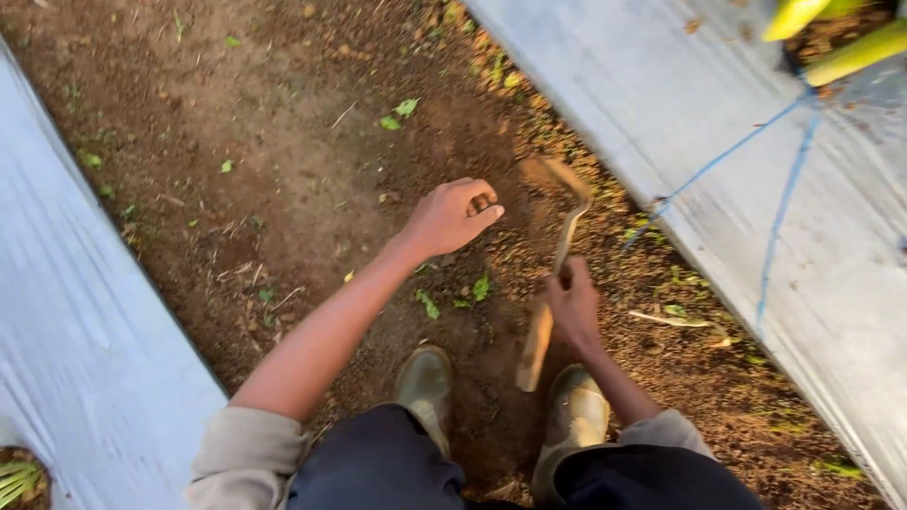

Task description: Using a hand hoe to loosen soil and then mounding it around the base of plants growing through plastic mulch to provide support.

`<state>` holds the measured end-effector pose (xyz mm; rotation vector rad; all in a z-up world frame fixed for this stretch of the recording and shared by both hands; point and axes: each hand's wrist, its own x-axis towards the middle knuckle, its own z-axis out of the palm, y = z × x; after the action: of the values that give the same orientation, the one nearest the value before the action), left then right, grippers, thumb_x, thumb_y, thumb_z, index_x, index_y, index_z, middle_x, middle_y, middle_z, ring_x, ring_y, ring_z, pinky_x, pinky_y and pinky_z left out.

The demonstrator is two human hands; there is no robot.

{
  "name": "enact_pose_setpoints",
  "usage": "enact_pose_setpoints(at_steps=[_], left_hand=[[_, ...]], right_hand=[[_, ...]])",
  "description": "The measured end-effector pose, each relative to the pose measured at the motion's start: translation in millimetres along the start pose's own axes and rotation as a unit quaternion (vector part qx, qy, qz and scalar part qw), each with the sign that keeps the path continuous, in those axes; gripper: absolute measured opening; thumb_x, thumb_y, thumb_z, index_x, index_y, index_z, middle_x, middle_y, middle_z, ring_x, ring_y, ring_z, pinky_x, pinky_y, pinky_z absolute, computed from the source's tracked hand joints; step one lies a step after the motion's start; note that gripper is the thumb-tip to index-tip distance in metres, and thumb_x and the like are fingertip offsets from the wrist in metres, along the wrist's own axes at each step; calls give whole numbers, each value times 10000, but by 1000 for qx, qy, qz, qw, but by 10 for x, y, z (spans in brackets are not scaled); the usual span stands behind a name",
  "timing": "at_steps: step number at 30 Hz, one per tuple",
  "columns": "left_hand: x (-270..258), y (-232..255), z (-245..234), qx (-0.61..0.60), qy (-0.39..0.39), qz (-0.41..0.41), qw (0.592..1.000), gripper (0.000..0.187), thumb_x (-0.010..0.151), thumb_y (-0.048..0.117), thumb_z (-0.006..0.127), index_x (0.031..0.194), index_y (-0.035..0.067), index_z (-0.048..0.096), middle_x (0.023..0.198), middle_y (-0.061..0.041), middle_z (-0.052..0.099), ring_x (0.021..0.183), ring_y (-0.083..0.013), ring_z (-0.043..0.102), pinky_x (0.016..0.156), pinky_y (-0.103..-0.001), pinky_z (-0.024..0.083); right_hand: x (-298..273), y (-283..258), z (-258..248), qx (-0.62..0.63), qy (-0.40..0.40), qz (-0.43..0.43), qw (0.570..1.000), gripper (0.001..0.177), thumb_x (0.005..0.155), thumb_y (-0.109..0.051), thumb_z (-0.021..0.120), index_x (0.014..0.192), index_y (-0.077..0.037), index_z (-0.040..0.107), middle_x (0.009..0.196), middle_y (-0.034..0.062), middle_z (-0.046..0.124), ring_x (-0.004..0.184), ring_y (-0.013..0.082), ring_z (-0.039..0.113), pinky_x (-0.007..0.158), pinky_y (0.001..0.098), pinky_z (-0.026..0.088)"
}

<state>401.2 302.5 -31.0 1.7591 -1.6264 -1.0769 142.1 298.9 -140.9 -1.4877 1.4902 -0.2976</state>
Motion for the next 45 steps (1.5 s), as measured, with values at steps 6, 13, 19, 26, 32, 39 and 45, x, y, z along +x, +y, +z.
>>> enact_pose_setpoints(at_steps=[6, 13, 19, 26, 32, 39, 45], left_hand=[[-75, -800, 294, -126, 71, -26, 989, 338, 1076, 255, 580, 1263, -14, 663, 1157, -252, 679, 1057, -413, 721, 838, -565, 612], [-211, -1275, 457, -188, 96, -153, 965, 294, 1009, 350, 587, 1151, 123, 709, 1079, -60, 719, 931, -215, 676, 779, -399, 563], [-272, -1528, 522, -249, 175, -152, 940, 191, 1007, 248, 603, 1059, 102, 715, 1014, -40, 728, 944, -178, 662, 811, -322, 547], [-208, -1884, 634, -268, 276, -158, 909, 150, 1010, 125, 604, 1114, 87, 705, 986, -40, 695, 809, -115, 591, 698, -236, 488], [-149, -2017, 704, -247, 364, -131, 888, 185, 1020, 45, 561, 1153, 66, 687, 1092, -96, 678, 1033, -242, 661, 912, -379, 548], [-47, -2130, 748, -164, 442, -98, 876, 229, 1013, 11, 535, 1163, 156, 629, 1149, 4, 520, 1173, -206, 512, 1068, -462, 377], [88, -2328, 720, -129, 469, -135, 863, 290, 1040, 216, 566, 1329, 187, 562, 1394, -84, 426, 1392, -324, 359, 1178, -628, 186]], right_hand=[[58, -82, -177, 56, 81, -128, 987, 97, 1088, -37, 540, 1138, 46, 550, 821, 212, 679, 658, 291, 693, 585, 415, 541], [168, -1156, -432, 22, 20, -27, 999, 112, 1164, -60, 466, 1055, -53, 439, 894, 127, 687, 632, 234, 647, 524, 374, 553], [462, -1904, -294, -56, -128, -23, 990, 143, 1229, -135, 373, 1210, -13, 445, 854, 165, 588, 627, 282, 561, 560, 430, 526], [955, -1934, 195, -107, -137, 23, 984, 96, 1219, -134, 400, 1191, -60, 454, 830, 102, 568, 612, 219, 550, 475, 351, 507], [1154, -1525, 752, 8, -96, -11, 995, 133, 1176, -110, 351, 1263, -48, 430, 839, 41, 550, 567, 137, 530, 409, 245, 491], [1181, -850, 1441, 88, 12, -47, 995, 185, 1122, -82, 315, 1239, -39, 452, 802, 69, 514, 588, 134, 502, 457, 209, 459], [541, -926, 1647, 86, -32, 73, 993, 185, 1105, -90, 306, 1197, -26, 454, 710, 31, 509, 521, 123, 487, 408, 218, 453]])
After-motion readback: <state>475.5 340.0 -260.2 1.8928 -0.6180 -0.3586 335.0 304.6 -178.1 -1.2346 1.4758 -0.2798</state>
